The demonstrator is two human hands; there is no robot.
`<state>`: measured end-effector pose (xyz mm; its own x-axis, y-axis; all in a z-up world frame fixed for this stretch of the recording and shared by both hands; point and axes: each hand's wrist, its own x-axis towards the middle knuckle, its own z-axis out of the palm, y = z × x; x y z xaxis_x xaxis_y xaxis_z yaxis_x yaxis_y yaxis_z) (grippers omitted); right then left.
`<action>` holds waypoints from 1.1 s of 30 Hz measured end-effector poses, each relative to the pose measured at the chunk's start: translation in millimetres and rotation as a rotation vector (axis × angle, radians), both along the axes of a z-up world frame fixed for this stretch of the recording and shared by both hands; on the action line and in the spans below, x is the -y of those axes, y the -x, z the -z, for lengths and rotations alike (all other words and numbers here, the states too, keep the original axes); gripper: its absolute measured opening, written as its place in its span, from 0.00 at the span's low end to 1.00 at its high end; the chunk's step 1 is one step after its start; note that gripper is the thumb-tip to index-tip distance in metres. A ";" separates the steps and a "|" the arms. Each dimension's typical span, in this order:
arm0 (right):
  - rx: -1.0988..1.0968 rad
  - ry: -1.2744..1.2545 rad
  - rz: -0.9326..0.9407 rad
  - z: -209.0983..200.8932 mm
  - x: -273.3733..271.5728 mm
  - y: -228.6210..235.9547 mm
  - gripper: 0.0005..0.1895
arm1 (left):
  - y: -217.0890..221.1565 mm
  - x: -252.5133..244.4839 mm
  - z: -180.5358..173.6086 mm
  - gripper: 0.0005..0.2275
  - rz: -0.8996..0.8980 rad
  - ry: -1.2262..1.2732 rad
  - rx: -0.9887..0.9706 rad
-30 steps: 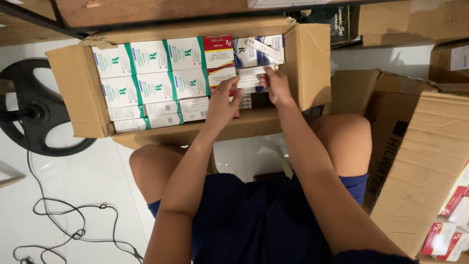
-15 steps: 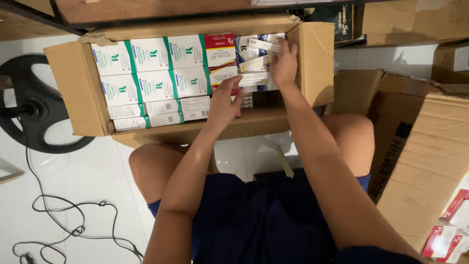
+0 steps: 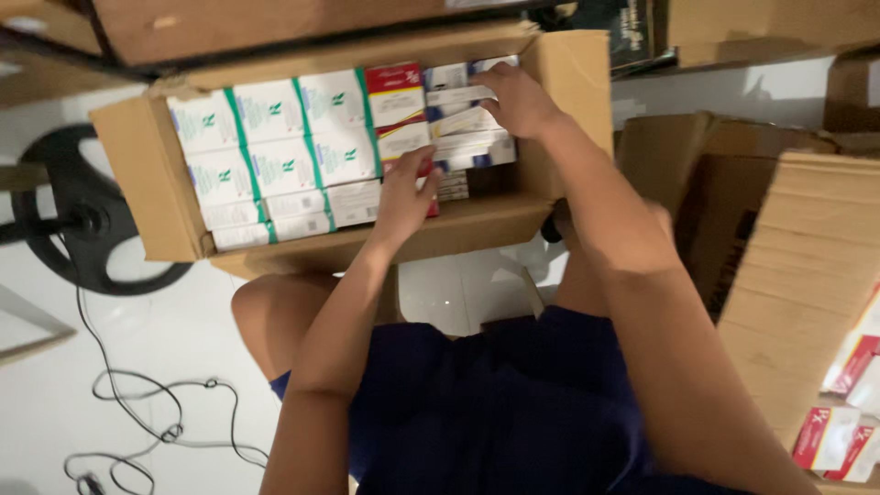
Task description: The person sits on the floor and organizes small product boxes inside a larger cardboard box. They repeatedly pick up boxes from a nearby shelf and place them into the larger box, arranging them in neat rows.
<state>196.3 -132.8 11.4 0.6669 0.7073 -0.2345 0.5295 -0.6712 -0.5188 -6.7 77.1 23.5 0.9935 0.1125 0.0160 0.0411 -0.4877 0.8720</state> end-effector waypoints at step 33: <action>0.223 0.646 0.768 -66.1 398.9 -301.5 0.29 | -413.4 297.5 -30.4 0.40 0.463 -0.852 0.212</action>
<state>497.8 -531.7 77.4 0.9611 -0.1461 -0.2343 -0.1208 -0.9855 0.1190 406.6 -220.4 53.9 0.9037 -0.4178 0.0936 -0.4281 -0.8836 0.1899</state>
